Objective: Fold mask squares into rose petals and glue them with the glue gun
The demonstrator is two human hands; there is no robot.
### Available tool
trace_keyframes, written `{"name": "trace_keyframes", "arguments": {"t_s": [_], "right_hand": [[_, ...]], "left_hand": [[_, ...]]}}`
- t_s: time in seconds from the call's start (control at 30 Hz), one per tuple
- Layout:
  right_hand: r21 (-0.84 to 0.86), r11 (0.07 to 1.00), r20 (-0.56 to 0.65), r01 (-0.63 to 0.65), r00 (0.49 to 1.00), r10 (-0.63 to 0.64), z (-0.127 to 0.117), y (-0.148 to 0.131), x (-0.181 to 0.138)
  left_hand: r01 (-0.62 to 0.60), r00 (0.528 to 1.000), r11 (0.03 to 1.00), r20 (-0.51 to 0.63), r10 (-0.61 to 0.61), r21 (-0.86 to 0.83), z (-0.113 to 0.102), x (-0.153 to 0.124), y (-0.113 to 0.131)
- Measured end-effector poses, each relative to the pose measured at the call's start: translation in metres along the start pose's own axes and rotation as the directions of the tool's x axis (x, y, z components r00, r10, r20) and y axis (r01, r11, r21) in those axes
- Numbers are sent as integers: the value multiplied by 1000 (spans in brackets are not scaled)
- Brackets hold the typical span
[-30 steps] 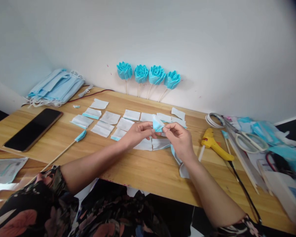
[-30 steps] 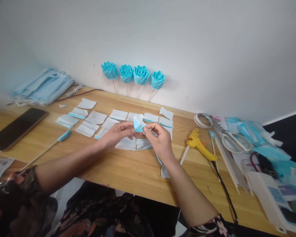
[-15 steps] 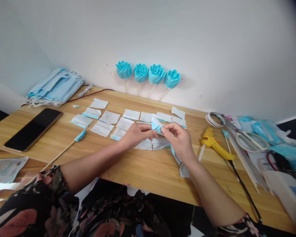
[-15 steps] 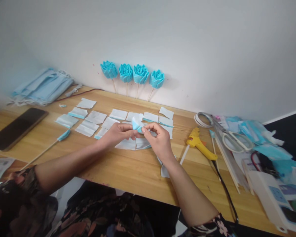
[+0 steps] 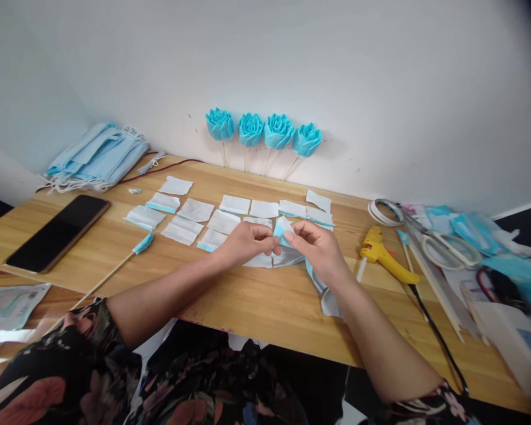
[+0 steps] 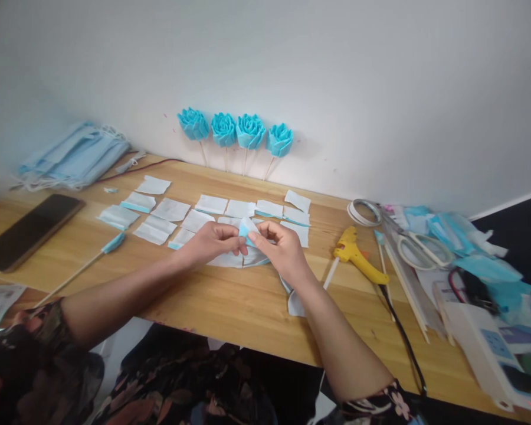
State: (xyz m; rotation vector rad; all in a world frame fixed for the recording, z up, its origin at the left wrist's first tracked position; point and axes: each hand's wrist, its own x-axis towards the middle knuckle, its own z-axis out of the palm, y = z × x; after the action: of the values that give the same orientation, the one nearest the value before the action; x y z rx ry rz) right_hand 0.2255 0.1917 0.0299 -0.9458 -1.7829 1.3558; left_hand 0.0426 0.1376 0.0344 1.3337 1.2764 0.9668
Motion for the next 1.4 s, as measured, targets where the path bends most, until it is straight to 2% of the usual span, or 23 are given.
{"name": "trace_keyframes", "arguments": {"t_s": [0.1,0.37,0.5,0.67,0.73,0.83,0.9,0.93,1.03,1.13,1.23,1.3,1.4], "right_hand": [[-82,996,-49,45,998,-49,-1,1,0],[-48,998,-95,49,994,-53,-5,5,0],[-76,995,-69,64,995,-69,-1,2,-1],[-228,967,-48,115,990,-129,-4,-2,1],[-292,946,-135,139,973,-185,-18,-10,3],[-395,909,-355,134,890,-286,-55,-33,0],[-530,843,-425,93,830,-360,-83,-50,-9],[-593,804,-435,48,821,-369,-97,-56,-15],[-761,639,-395,-115,863,-316,-130,-58,-39],[-897,397,-277,-196,948,-158,-151,-32,-59],[-987,125,-102,-100,995,-10,-159,4,-68],[-996,31,-82,-82,997,0,-159,24,-67],[-993,-22,-120,-120,993,1,-158,39,-61]], "left_hand": [[-10,1000,999,-19,9,-33,0,1,2],[-65,987,984,-153,39,-168,-3,4,-1],[-75,994,986,-89,63,-148,-1,4,-3],[-110,994,987,-36,107,-113,-1,4,-8],[-99,994,989,-54,93,-109,-3,5,-8],[-66,995,991,-86,56,-117,-5,5,-7],[-41,994,991,-105,28,-130,-5,5,-5],[-35,994,990,-112,19,-137,-5,4,-4],[-42,991,987,-133,21,-154,-4,2,1],[-40,988,986,-152,15,-162,-4,1,4],[-37,988,986,-155,12,-160,-4,1,5],[-38,989,987,-148,15,-155,-4,2,3],[-53,988,986,-150,29,-158,-5,4,-1]]}}
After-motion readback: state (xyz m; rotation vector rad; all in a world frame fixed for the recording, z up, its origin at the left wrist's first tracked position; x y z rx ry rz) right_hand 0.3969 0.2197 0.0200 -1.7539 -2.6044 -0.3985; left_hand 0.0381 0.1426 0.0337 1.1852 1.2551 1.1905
